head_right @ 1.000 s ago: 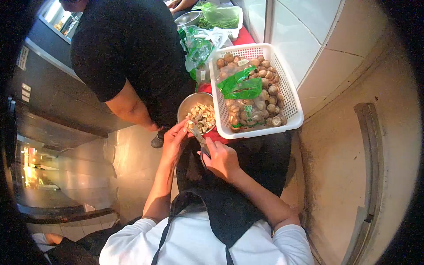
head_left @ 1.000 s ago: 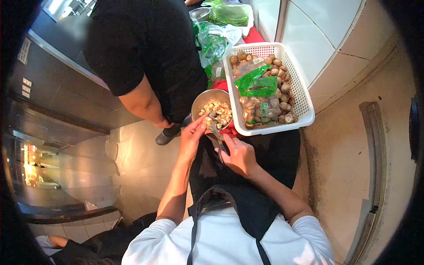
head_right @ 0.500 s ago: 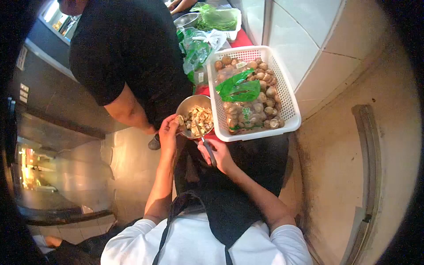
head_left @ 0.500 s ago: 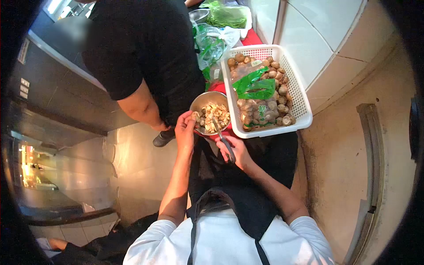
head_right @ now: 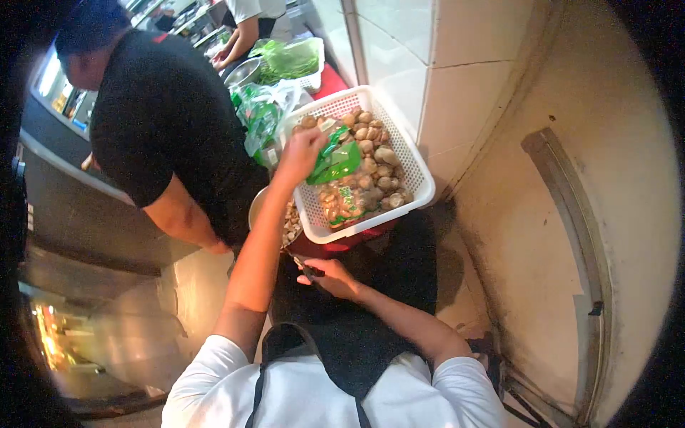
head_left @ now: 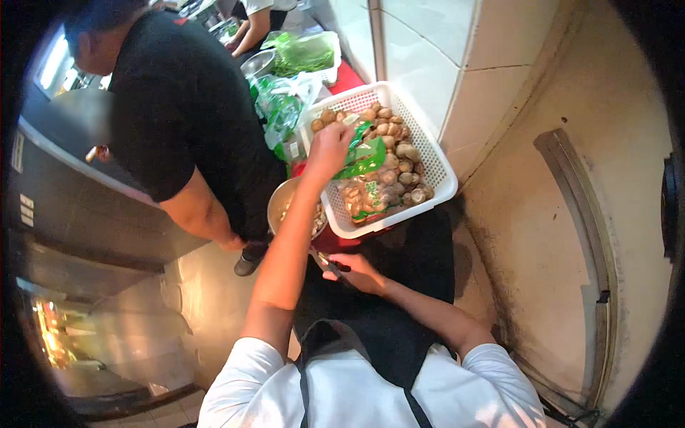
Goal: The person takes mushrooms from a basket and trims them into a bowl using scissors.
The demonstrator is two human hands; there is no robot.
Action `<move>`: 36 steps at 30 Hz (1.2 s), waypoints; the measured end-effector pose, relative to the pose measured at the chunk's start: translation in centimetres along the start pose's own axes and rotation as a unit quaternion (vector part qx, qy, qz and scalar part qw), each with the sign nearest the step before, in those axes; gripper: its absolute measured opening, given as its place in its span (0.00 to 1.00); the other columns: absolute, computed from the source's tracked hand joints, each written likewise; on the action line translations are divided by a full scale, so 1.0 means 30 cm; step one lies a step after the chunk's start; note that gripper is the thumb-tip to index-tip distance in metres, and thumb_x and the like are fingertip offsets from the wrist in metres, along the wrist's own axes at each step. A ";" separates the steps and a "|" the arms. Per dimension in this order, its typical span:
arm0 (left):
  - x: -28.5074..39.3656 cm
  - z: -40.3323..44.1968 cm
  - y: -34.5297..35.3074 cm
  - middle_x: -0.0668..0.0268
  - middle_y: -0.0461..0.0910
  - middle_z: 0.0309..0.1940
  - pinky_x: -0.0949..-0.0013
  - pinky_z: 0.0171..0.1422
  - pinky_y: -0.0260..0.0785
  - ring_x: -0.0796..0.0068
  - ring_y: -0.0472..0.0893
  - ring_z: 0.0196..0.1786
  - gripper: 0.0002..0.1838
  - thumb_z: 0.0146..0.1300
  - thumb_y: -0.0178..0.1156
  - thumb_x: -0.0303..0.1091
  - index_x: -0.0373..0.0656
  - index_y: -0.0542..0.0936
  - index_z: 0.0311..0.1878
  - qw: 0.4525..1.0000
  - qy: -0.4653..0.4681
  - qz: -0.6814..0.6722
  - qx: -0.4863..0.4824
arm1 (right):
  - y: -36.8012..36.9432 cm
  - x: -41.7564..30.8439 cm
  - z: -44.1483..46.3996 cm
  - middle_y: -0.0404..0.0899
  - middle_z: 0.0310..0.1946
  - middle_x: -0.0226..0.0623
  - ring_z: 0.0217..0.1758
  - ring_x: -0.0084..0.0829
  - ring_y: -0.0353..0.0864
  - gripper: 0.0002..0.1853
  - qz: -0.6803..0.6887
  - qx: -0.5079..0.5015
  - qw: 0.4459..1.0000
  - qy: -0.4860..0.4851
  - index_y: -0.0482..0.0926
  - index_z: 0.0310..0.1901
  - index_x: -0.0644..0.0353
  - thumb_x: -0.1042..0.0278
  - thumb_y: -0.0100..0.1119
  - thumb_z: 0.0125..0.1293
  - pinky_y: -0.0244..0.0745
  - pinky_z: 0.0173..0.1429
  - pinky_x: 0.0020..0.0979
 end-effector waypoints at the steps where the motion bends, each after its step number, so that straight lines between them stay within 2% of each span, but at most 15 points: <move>1: -0.070 0.018 0.050 0.50 0.86 0.38 0.54 0.50 0.76 0.52 0.86 0.42 0.11 0.67 0.64 0.36 0.39 0.87 0.41 0.995 0.018 0.035 -0.091 | -0.006 -0.014 -0.001 0.83 0.37 0.34 0.42 0.22 0.77 0.29 -0.013 -0.012 1.000 0.007 0.82 0.53 0.63 0.43 0.70 0.65 0.74 0.50 0.30; 2: -0.068 0.029 0.075 0.51 0.86 0.36 0.53 0.50 0.76 0.52 0.87 0.42 0.10 0.66 0.64 0.36 0.39 0.88 0.39 0.980 0.035 0.071 -0.182 | -0.007 -0.019 -0.003 0.83 0.37 0.35 0.42 0.23 0.77 0.28 -0.024 -0.026 0.999 0.015 0.82 0.53 0.62 0.44 0.70 0.65 0.74 0.50 0.31; 3: -0.059 0.014 0.100 0.46 0.85 0.32 0.52 0.50 0.77 0.44 0.85 0.41 0.08 0.58 0.64 0.36 0.44 0.89 0.31 0.979 0.018 0.025 -0.204 | -0.003 -0.013 0.000 0.84 0.36 0.34 0.41 0.20 0.78 0.25 -0.021 -0.010 1.000 -0.011 0.82 0.51 0.62 0.48 0.73 0.65 0.74 0.48 0.29; 6: -0.050 -0.005 0.181 0.45 0.86 0.35 0.52 0.49 0.79 0.45 0.87 0.41 0.11 0.56 0.65 0.38 0.41 0.89 0.34 0.924 0.061 0.126 -0.356 | -0.008 -0.019 0.011 0.83 0.37 0.40 0.41 0.29 0.80 0.26 -0.058 -0.032 0.998 -0.009 0.82 0.51 0.59 0.44 0.70 0.65 0.74 0.48 0.33; 10: -0.044 -0.021 0.248 0.43 0.85 0.35 0.50 0.48 0.79 0.44 0.87 0.40 0.13 0.54 0.65 0.37 0.36 0.87 0.35 0.871 0.054 0.210 -0.440 | -0.012 -0.048 0.006 0.83 0.37 0.44 0.41 0.39 0.83 0.25 -0.087 -0.033 0.993 -0.074 0.82 0.48 0.59 0.44 0.70 0.64 0.75 0.48 0.38; 13: -0.035 -0.024 0.231 0.43 0.85 0.36 0.50 0.47 0.79 0.44 0.86 0.40 0.14 0.53 0.65 0.36 0.36 0.87 0.37 0.874 0.063 0.166 -0.451 | -0.025 -0.056 -0.005 0.83 0.37 0.46 0.42 0.45 0.83 0.25 -0.090 -0.023 0.991 -0.095 0.82 0.47 0.59 0.43 0.70 0.64 0.76 0.49 0.41; 16: 0.005 -0.017 0.190 0.44 0.85 0.35 0.50 0.46 0.78 0.45 0.86 0.40 0.14 0.52 0.68 0.35 0.36 0.87 0.39 0.892 0.071 0.174 -0.412 | -0.029 -0.051 -0.001 0.83 0.37 0.45 0.43 0.46 0.84 0.25 -0.078 -0.021 0.994 -0.076 0.82 0.47 0.59 0.44 0.71 0.64 0.76 0.50 0.42; 22: 0.077 -0.042 0.017 0.51 0.86 0.32 0.57 0.43 0.76 0.53 0.86 0.35 0.13 0.53 0.74 0.32 0.39 0.87 0.41 0.989 0.049 -0.025 -0.135 | -0.029 -0.063 -0.003 0.84 0.40 0.45 0.45 0.46 0.85 0.24 -0.102 -0.017 0.994 -0.046 0.83 0.50 0.59 0.47 0.73 0.63 0.77 0.52 0.41; 24: 0.093 -0.083 -0.047 0.56 0.86 0.31 0.60 0.42 0.75 0.61 0.84 0.32 0.12 0.56 0.74 0.33 0.41 0.88 0.43 0.994 -0.055 -0.033 -0.085 | -0.038 -0.095 -0.016 0.85 0.42 0.45 0.46 0.46 0.86 0.25 -0.094 -0.014 0.994 -0.049 0.83 0.51 0.59 0.46 0.73 0.63 0.78 0.54 0.40; 28: 0.024 -0.241 -0.126 0.74 0.82 0.30 0.75 0.38 0.71 0.86 0.76 0.32 0.12 0.64 0.72 0.33 0.41 0.88 0.48 0.973 -0.159 -0.166 0.023 | -0.020 -0.040 -0.001 0.86 0.44 0.46 0.46 0.42 0.86 0.27 -0.110 0.001 0.992 -0.063 0.82 0.54 0.61 0.48 0.73 0.63 0.79 0.54 0.37; 30: -0.017 -0.331 -0.151 0.76 0.82 0.32 0.76 0.38 0.70 0.87 0.76 0.33 0.13 0.65 0.71 0.32 0.41 0.86 0.52 0.976 -0.140 -0.163 0.045 | -0.002 0.021 0.018 0.87 0.43 0.45 0.44 0.37 0.86 0.27 -0.104 0.005 0.992 -0.068 0.82 0.56 0.62 0.50 0.74 0.63 0.79 0.52 0.36; 32: -0.027 -0.411 -0.180 0.72 0.83 0.35 0.76 0.39 0.73 0.86 0.79 0.35 0.14 0.70 0.67 0.30 0.38 0.84 0.56 0.948 -0.197 -0.243 0.050 | -0.005 -0.033 0.020 0.87 0.42 0.42 0.43 0.30 0.85 0.27 -0.073 -0.024 0.997 -0.029 0.82 0.58 0.63 0.53 0.74 0.63 0.78 0.51 0.33; 33: -0.033 -0.448 -0.182 0.68 0.83 0.39 0.76 0.41 0.76 0.83 0.82 0.37 0.14 0.73 0.62 0.28 0.36 0.82 0.59 0.900 -0.216 -0.371 0.073 | -0.006 -0.064 0.014 0.87 0.41 0.41 0.43 0.27 0.84 0.28 -0.059 -0.030 0.998 -0.005 0.82 0.59 0.63 0.54 0.75 0.63 0.78 0.51 0.32; 34: -0.082 -0.494 -0.175 0.65 0.83 0.42 0.75 0.43 0.78 0.80 0.83 0.38 0.14 0.75 0.59 0.26 0.34 0.80 0.60 0.893 -0.202 -0.393 0.085 | -0.004 -0.083 0.012 0.87 0.40 0.40 0.42 0.25 0.83 0.27 -0.058 -0.023 0.998 -0.012 0.82 0.59 0.62 0.56 0.75 0.63 0.78 0.50 0.31; 36: -0.054 -0.550 -0.224 0.70 0.84 0.37 0.78 0.41 0.75 0.82 0.83 0.37 0.14 0.74 0.59 0.27 0.36 0.81 0.60 0.849 -0.242 -0.448 0.142 | -0.005 -0.101 -0.001 0.87 0.40 0.36 0.41 0.21 0.81 0.27 -0.055 0.001 0.998 -0.022 0.82 0.59 0.62 0.58 0.76 0.62 0.78 0.49 0.29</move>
Point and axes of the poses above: each hand's wrist, its own z-axis towards the middle knuckle, its own y-axis out of the palm, x = y × z, the point moved 4 cm from there along z, towards the middle knuckle
